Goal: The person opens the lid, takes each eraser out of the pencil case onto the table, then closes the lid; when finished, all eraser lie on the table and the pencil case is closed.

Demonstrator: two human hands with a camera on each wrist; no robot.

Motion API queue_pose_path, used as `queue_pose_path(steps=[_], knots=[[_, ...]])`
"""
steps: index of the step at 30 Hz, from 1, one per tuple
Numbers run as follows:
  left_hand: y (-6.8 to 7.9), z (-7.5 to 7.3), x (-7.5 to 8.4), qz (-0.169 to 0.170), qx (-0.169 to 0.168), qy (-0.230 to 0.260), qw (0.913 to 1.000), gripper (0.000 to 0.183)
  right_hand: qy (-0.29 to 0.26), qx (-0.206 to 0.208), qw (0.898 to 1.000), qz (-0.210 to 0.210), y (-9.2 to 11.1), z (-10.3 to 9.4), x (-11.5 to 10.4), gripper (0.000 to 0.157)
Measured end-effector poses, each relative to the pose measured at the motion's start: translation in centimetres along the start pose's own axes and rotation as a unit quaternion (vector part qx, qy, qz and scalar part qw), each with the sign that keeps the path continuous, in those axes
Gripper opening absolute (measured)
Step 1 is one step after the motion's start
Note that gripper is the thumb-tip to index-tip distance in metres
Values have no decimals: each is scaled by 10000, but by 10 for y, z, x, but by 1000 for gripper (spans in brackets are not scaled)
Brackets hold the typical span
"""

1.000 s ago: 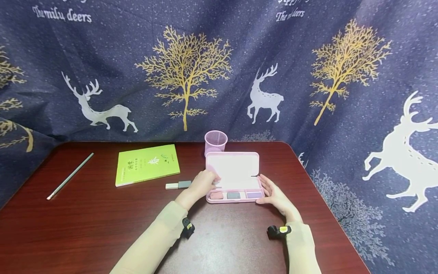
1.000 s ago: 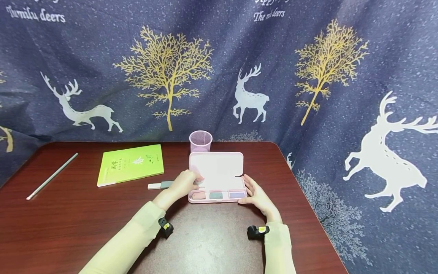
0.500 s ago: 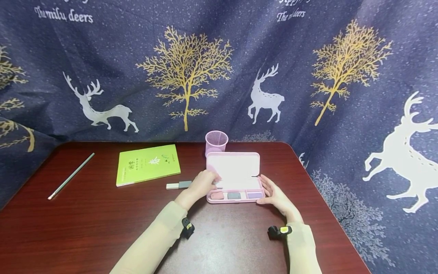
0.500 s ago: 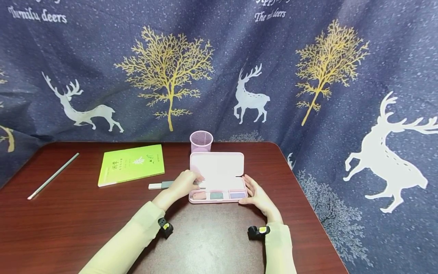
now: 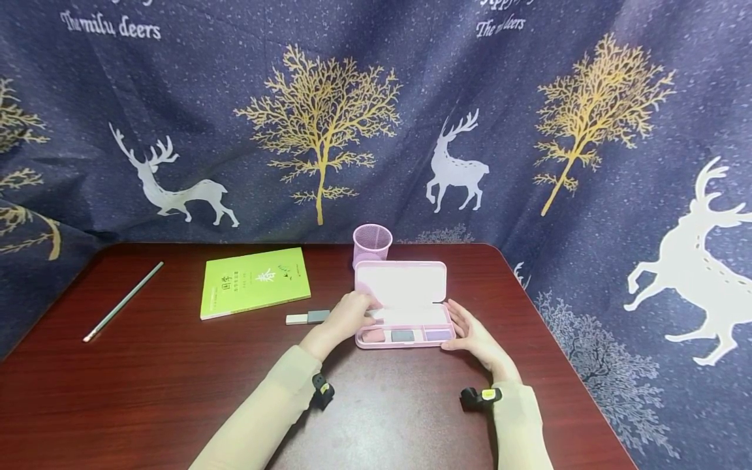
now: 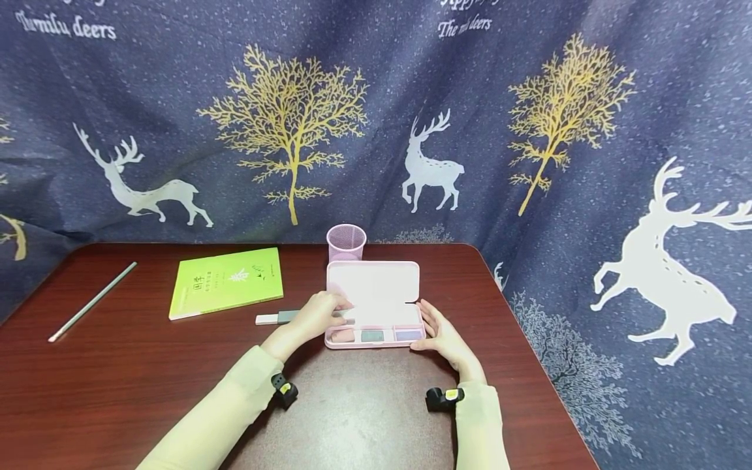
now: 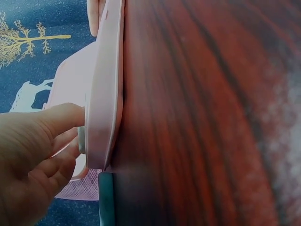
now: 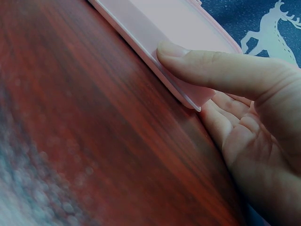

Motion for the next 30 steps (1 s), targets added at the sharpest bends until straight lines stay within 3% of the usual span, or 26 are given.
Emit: queue_pose_path(steps=[15,30], knots=[[7,-6,-3,79,196,42,9998,22,-51,23,10000,-7,0,1,0,103],[26,-26,-13,63,245,-192,9995,23,-23,44,10000,6,0,1,0,104]])
Point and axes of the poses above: each hand's wrist, its own y-axis away from the middle knuckle, its own z-axis out of the palm, x = y × z, the point moved 3 cm from there along -y, towards the middle knuckle, and after that the axes turned 7 degrees about z, right-handed, at the moved point
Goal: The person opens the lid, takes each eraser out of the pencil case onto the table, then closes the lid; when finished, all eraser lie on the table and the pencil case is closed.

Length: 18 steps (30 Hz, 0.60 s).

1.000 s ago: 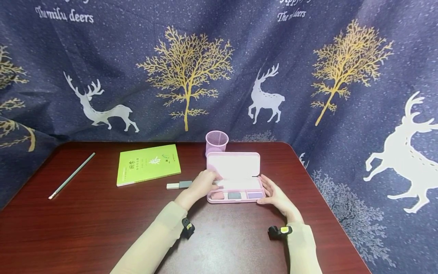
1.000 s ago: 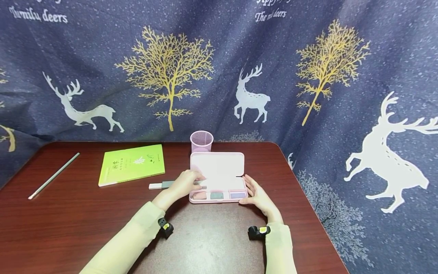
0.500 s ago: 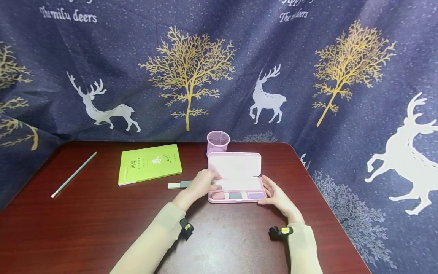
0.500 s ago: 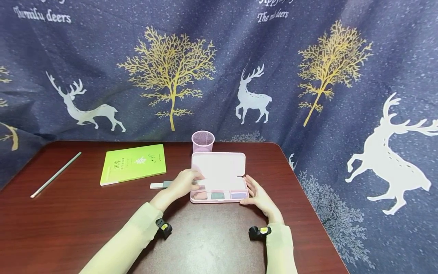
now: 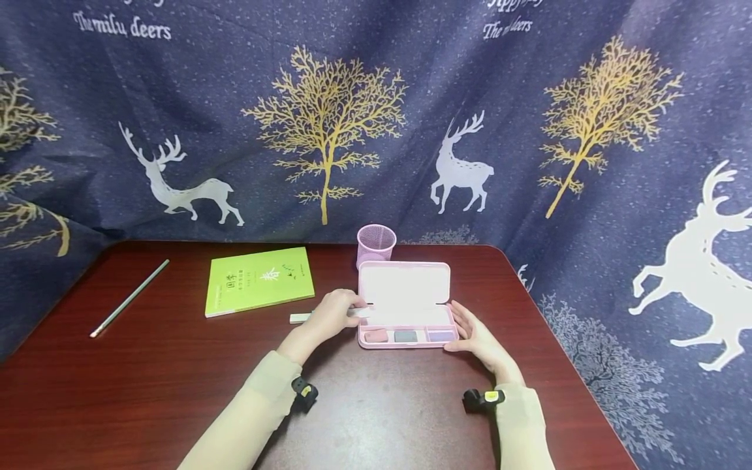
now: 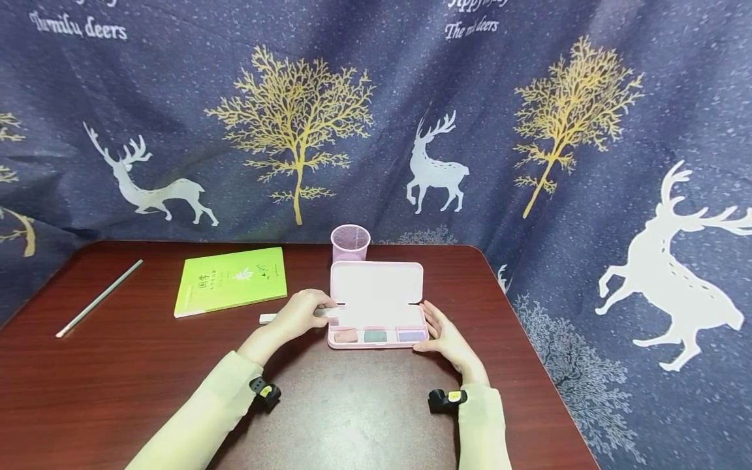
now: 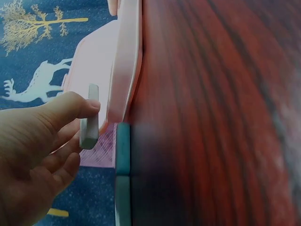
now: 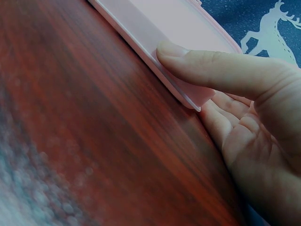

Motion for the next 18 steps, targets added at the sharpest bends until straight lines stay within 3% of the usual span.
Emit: queue_pose_path(steps=[8,18], knots=[[12,-13,-9,-119,-52,128,9998,22,36,34,10000,56,0,-1,0,104],[34,-35,-37,-392,-88,76,9992,22,17,52,9999,106,-1,1,-1,105]])
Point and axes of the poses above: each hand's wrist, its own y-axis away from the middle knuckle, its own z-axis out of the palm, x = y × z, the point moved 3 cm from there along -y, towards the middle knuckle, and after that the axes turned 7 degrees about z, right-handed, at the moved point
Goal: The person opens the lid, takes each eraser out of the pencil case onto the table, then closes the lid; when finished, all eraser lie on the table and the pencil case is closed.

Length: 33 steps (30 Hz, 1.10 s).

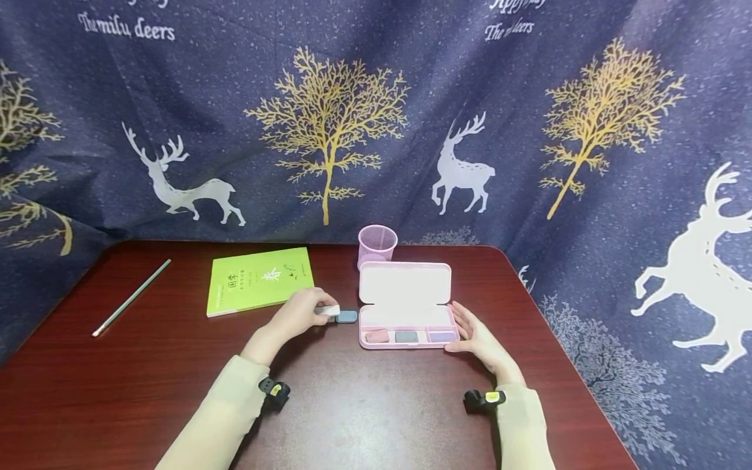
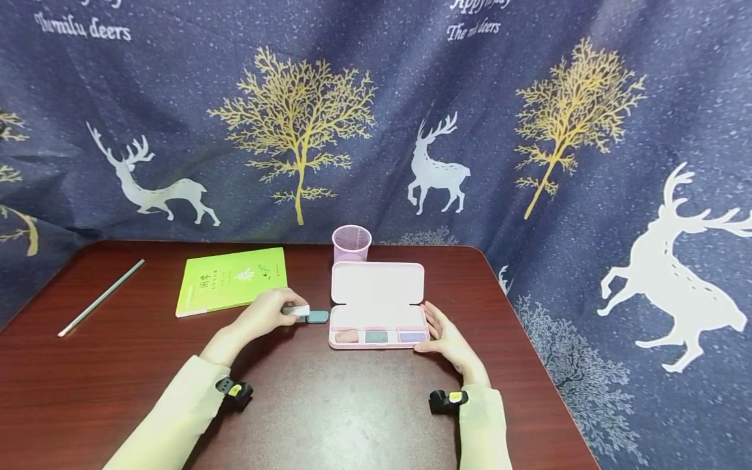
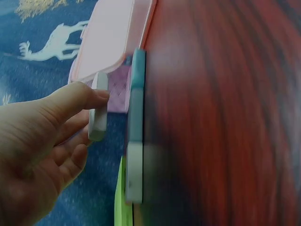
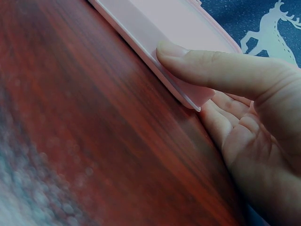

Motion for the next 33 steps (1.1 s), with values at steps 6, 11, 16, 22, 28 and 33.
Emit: queue_pose_path(steps=[6,11,16,22,28,33], knots=[[11,-14,-15,42,44,-59,10000,22,10,-22,10000,-68,0,-1,-1,104],[18,-25,-26,-28,-41,55,10000,23,-31,-16,10000,-43,1,-1,0,104],[29,-35,-38,-235,-8,95,9997,22,-41,-46,10000,-40,0,-1,2,104],[43,-44,-52,-367,-50,107,9993,21,-68,-18,10000,-12,0,0,2,105],[52,-46,-61,-462,-241,160,9985,20,-20,-40,10000,-11,0,1,1,105],[56,-46,-61,-462,-361,186,9981,20,-13,-31,10000,-13,0,1,1,104]])
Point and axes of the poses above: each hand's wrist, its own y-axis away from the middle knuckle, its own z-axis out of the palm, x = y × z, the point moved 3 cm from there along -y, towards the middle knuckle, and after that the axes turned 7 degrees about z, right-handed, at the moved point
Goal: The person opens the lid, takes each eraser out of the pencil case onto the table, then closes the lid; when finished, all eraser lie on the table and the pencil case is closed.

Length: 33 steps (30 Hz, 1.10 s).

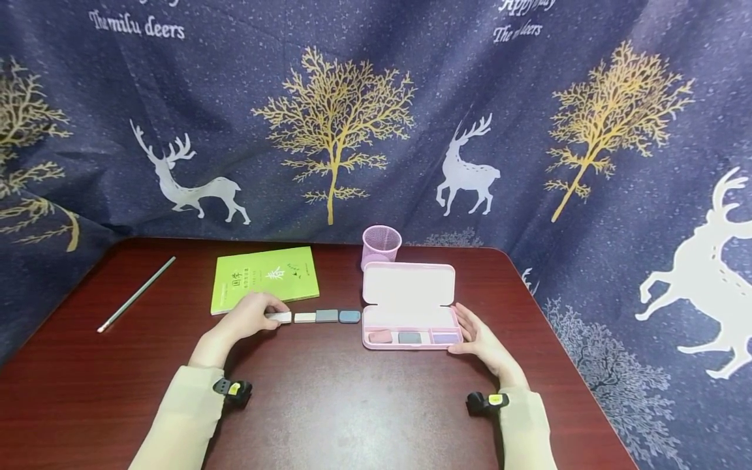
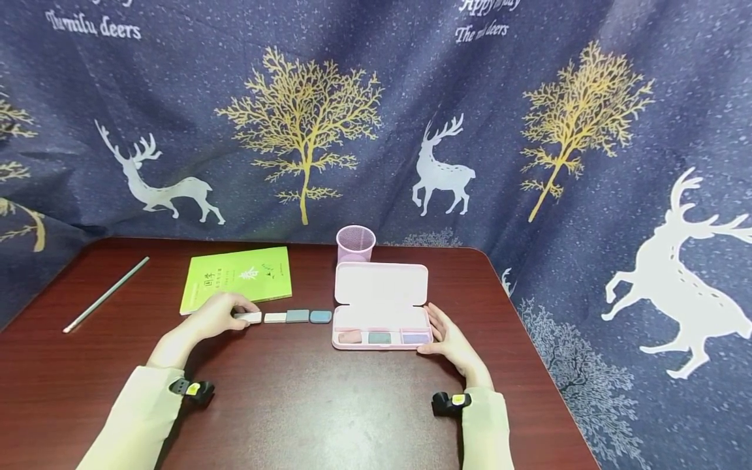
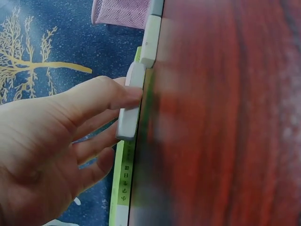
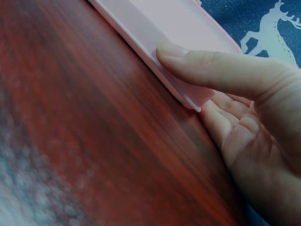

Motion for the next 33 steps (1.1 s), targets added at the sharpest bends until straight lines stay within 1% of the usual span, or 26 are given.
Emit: queue_pose_path(steps=[11,18,28,33], knots=[[0,7,-4,-11,-28,-109,9999,21,20,-5,10000,2,1,1,-1,105],[0,8,-3,-58,-14,-78,10000,21,7,14,10000,-7,1,1,-2,105],[-3,11,-3,-240,-82,-115,9996,23,-6,37,10000,17,2,1,-2,104],[-4,11,-1,-277,-101,-134,9995,26,-22,5,10000,-20,1,1,-2,103]])
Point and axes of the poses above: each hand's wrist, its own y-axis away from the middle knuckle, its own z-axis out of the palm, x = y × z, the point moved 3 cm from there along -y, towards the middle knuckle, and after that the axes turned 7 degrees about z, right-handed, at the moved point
